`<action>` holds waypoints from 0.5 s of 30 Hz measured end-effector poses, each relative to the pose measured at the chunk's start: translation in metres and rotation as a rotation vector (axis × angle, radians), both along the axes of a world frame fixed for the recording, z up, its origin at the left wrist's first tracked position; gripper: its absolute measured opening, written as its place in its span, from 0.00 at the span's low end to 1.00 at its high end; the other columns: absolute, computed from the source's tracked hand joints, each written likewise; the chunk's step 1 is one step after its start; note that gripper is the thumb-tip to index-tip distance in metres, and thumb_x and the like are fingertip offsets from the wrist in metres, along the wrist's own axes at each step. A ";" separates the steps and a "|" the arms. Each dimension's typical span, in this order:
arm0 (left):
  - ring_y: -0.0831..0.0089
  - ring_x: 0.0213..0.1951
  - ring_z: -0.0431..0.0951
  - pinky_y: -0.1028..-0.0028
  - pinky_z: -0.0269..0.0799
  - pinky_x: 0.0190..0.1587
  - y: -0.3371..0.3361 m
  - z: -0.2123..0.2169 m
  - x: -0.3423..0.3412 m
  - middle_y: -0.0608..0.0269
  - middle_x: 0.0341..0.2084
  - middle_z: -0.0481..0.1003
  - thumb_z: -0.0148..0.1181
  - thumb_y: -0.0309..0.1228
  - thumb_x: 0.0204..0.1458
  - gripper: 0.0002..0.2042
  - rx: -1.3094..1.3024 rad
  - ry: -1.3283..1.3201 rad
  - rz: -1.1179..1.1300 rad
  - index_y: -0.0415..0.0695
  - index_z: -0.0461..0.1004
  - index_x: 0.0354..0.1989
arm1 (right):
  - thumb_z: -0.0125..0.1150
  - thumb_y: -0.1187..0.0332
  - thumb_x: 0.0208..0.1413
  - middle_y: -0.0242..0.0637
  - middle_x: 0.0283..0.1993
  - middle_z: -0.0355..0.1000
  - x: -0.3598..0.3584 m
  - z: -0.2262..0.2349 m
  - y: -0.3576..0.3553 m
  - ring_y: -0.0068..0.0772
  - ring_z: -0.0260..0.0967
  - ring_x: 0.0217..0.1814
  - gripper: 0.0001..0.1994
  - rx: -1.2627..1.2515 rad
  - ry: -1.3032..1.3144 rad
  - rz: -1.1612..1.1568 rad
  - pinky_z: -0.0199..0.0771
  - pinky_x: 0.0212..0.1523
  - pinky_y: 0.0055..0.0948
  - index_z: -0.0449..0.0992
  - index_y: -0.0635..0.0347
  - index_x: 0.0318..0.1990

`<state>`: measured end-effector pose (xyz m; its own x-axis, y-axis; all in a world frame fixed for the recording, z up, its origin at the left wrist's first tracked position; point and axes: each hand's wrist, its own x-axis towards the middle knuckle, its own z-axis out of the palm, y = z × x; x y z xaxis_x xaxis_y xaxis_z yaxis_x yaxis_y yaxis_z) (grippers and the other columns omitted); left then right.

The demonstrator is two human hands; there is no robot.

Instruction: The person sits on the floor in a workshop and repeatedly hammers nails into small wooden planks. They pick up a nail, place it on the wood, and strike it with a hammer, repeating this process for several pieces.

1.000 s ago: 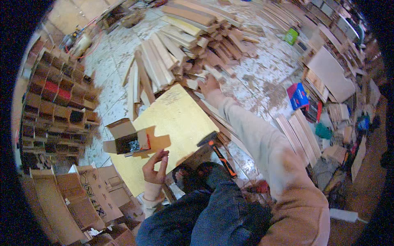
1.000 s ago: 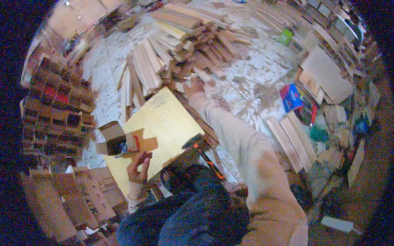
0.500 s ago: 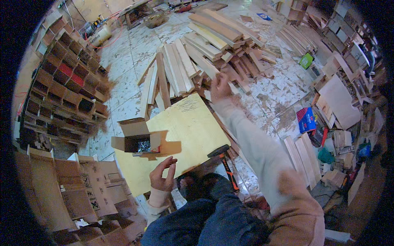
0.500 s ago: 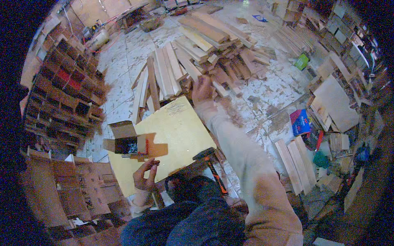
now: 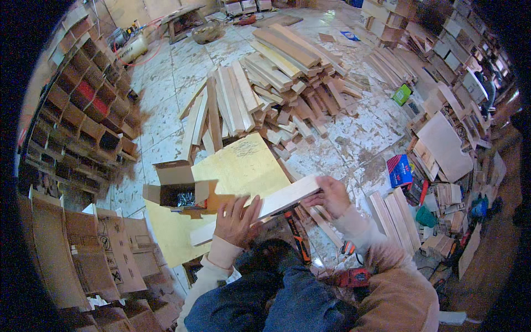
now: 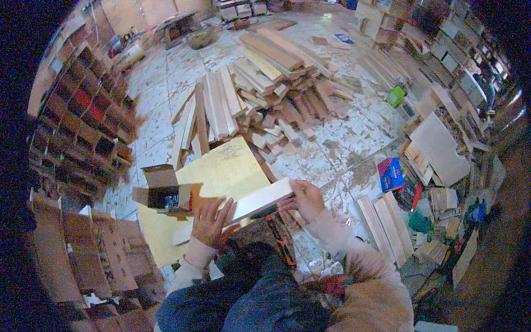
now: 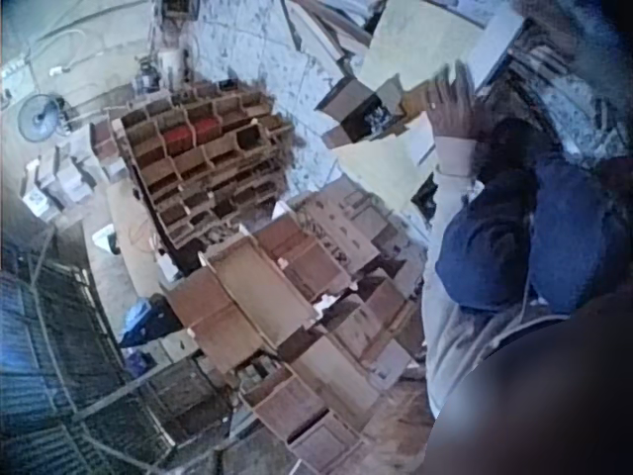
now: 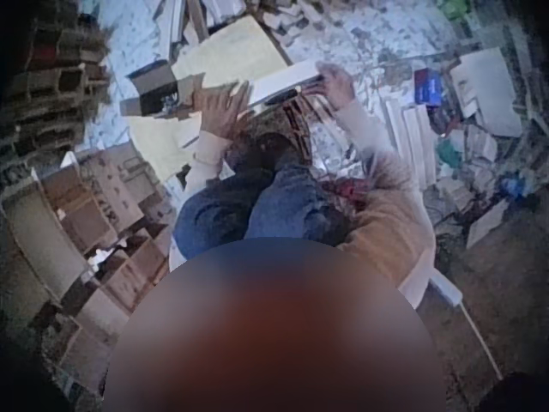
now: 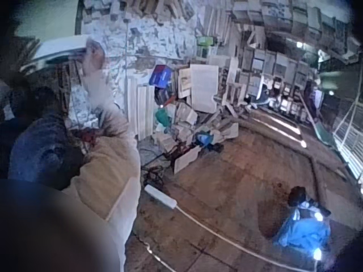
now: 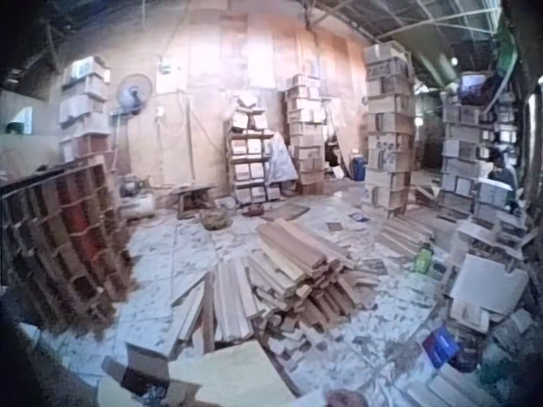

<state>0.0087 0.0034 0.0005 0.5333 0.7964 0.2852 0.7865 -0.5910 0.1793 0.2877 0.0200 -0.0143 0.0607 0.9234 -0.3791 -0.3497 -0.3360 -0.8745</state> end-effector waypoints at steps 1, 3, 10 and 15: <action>0.56 0.51 0.71 0.57 0.67 0.52 0.001 -0.009 -0.006 0.53 0.51 0.69 0.64 0.36 0.45 0.28 -0.114 0.034 0.026 0.46 0.65 0.56 | 0.47 0.59 0.64 0.46 0.32 0.73 -0.005 -0.010 0.005 0.38 0.75 0.27 0.16 -0.069 0.039 0.040 0.80 0.26 0.32 0.67 0.66 0.46; 0.56 0.39 0.76 0.64 0.73 0.40 -0.005 -0.031 -0.023 0.55 0.42 0.74 0.62 0.31 0.45 0.21 -0.233 -0.006 0.087 0.44 0.69 0.50 | 0.48 0.56 0.63 0.45 0.32 0.73 -0.005 -0.037 0.014 0.39 0.75 0.27 0.18 -0.167 -0.024 0.136 0.79 0.27 0.35 0.68 0.65 0.45; 0.53 0.38 0.74 0.60 0.71 0.40 -0.025 -0.102 -0.110 0.54 0.37 0.72 0.63 0.30 0.45 0.18 -0.403 -0.192 0.296 0.45 0.71 0.46 | 0.57 0.53 0.54 0.52 0.47 0.69 0.038 -0.163 0.031 0.50 0.69 0.50 0.25 -0.130 -1.461 0.607 0.71 0.48 0.48 0.68 0.67 0.49; 0.54 0.45 0.71 0.58 0.66 0.45 -0.030 -0.124 -0.135 0.54 0.43 0.70 0.65 0.37 0.43 0.26 -0.260 -0.058 0.403 0.49 0.68 0.54 | 0.60 0.52 0.51 0.53 0.50 0.63 0.046 -0.215 -0.010 0.54 0.62 0.57 0.31 -0.316 -1.645 0.706 0.69 0.51 0.47 0.62 0.70 0.53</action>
<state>-0.1263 -0.0267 -0.1237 0.1567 0.9852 0.0696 0.9282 -0.1710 0.3305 0.3333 0.0103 -0.2291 0.1851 0.8520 -0.4897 0.9739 -0.2256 -0.0245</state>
